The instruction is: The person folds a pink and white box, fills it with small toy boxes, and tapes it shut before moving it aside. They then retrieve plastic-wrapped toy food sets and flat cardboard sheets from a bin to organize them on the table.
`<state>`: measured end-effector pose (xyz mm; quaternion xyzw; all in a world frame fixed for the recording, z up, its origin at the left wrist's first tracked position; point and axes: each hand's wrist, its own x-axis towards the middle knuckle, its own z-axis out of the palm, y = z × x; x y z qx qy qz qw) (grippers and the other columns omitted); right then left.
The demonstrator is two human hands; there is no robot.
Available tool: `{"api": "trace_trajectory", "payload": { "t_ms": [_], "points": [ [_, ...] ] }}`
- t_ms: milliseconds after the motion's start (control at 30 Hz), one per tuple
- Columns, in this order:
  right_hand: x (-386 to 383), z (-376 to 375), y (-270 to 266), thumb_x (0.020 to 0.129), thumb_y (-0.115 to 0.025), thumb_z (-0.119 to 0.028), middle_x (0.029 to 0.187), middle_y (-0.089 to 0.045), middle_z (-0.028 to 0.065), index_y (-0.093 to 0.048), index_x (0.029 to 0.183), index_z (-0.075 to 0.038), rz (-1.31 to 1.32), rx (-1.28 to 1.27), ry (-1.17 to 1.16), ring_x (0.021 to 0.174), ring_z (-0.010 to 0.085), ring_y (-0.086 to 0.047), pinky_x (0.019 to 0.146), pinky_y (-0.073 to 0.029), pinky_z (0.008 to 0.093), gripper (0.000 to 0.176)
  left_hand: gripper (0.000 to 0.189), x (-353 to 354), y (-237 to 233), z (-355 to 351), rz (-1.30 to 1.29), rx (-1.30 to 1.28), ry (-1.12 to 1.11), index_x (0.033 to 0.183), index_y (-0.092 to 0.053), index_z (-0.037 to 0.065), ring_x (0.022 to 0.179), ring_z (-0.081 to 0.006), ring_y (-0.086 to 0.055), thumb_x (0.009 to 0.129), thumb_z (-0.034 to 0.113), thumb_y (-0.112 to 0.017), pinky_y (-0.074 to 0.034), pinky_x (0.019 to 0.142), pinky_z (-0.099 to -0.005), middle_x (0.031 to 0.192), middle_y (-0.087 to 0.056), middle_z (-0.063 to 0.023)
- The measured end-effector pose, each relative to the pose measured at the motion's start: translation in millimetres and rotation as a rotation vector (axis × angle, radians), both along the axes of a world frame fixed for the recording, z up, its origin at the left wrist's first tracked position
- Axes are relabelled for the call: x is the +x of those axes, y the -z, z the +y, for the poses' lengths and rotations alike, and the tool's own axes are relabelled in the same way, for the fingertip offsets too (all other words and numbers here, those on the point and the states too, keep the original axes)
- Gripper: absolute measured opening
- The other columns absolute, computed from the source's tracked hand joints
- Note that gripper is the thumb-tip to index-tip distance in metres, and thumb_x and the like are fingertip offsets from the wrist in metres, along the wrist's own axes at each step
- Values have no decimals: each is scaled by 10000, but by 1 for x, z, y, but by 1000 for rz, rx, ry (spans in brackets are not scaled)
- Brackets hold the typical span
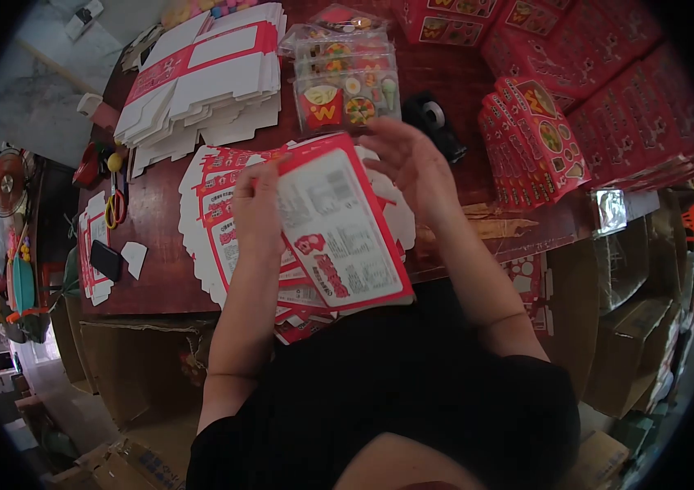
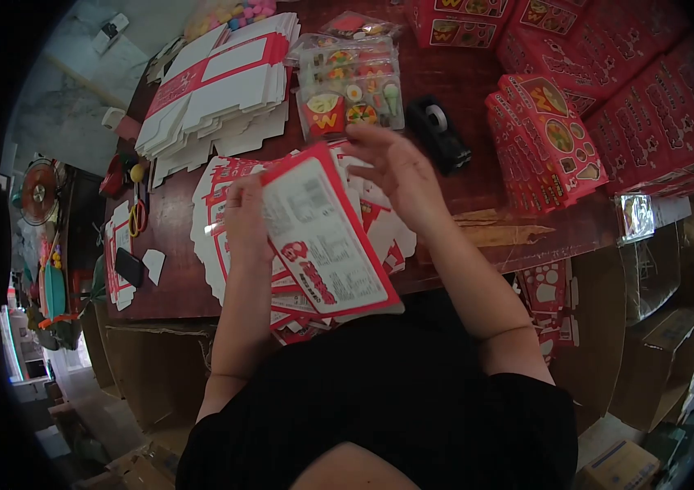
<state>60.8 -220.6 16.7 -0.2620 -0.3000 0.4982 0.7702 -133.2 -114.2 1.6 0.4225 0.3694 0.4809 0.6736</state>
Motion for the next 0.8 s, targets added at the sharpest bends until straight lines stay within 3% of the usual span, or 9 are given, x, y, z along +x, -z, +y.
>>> {"api": "trace_trajectory", "payload": {
  "t_ms": [100, 133, 233, 300, 433, 600, 667, 700, 800],
  "points": [
    [16, -8, 21, 896, -531, -38, 1259, -525, 129, -451, 1292, -24, -483, -267, 128, 1136, 212, -534, 952, -438, 361, 404, 219, -16, -17, 11, -234, -133, -243, 1065, -527, 93, 945, -184, -614, 945, 276, -536, -510, 827, -316, 1131, -612, -71],
    [10, -20, 19, 830, -599, -9, 1254, -528, 136, -473, 1277, -39, -532, -365, -81, 1132, 238, -540, 961, -431, 368, 465, 224, -20, -20, 12, -315, -163, -214, 1059, -523, 91, 954, -190, -612, 949, 287, -526, -515, 825, -331, 1124, -607, -72],
    [-15, -38, 31, 687, -774, -90, 1257, -520, 165, -482, 1269, -30, -1180, -194, -107, 1171, 293, -501, 963, -422, 387, 653, 273, -24, -20, 10, -498, -195, -153, 1056, -488, 69, 995, -214, -604, 966, 326, -474, -534, 815, -381, 1094, -585, -74],
    [-23, -50, 33, 693, -785, -152, 1268, -513, 154, -490, 1258, -30, -949, -395, -242, 1189, 287, -483, 973, -413, 389, 649, 255, -11, -26, -11, -389, -219, -230, 1046, -469, 57, 1000, -213, -598, 967, 299, -479, -529, 831, -368, 1094, -584, -83],
    [-38, -51, 53, 844, -602, -88, 1210, -535, 102, -441, 1254, -21, 270, 77, 101, 1130, 232, -520, 934, -455, 388, 446, 206, -1, 8, -51, -270, -153, -30, 1001, -412, 61, 1024, -199, -567, 916, 146, -579, -521, 857, -324, 1154, -524, -128],
    [17, -48, 10, 818, -603, -44, 1135, -585, 142, -442, 1233, 12, 48, -402, 27, 1021, 242, -604, 873, -507, 418, 449, 742, -21, -2, -43, 421, 441, 141, 1371, -241, -13, 1269, -293, -396, 855, 309, -667, -373, 1013, -367, 1387, -337, -169],
    [18, -49, 7, 782, -665, -57, 1142, -593, 139, -434, 1261, 11, -114, -463, -183, 1013, 231, -613, 847, -524, 377, 537, 699, -26, -12, -35, 168, 209, 582, 1361, -311, -18, 1252, -292, -425, 867, 347, -644, -372, 1010, -360, 1391, -365, -191],
    [13, -48, 6, 766, -685, -52, 1142, -595, 138, -431, 1271, 12, -194, -504, -256, 1016, 227, -612, 845, -525, 362, 569, 587, -22, -8, -37, 164, 136, 625, 1265, -459, -25, 1123, -254, -553, 847, 327, -674, -445, 930, -333, 1250, -532, -193],
    [-13, -35, 11, 783, -701, -60, 1186, -544, 154, -258, 1380, -24, -312, -469, -20, 1036, 219, -591, 833, -525, 344, 744, 505, -7, -31, -54, 608, 15, 626, 1173, -539, -31, 943, -199, -640, 830, 303, -698, -512, 796, -302, 1061, -645, -158]
  ]
}}
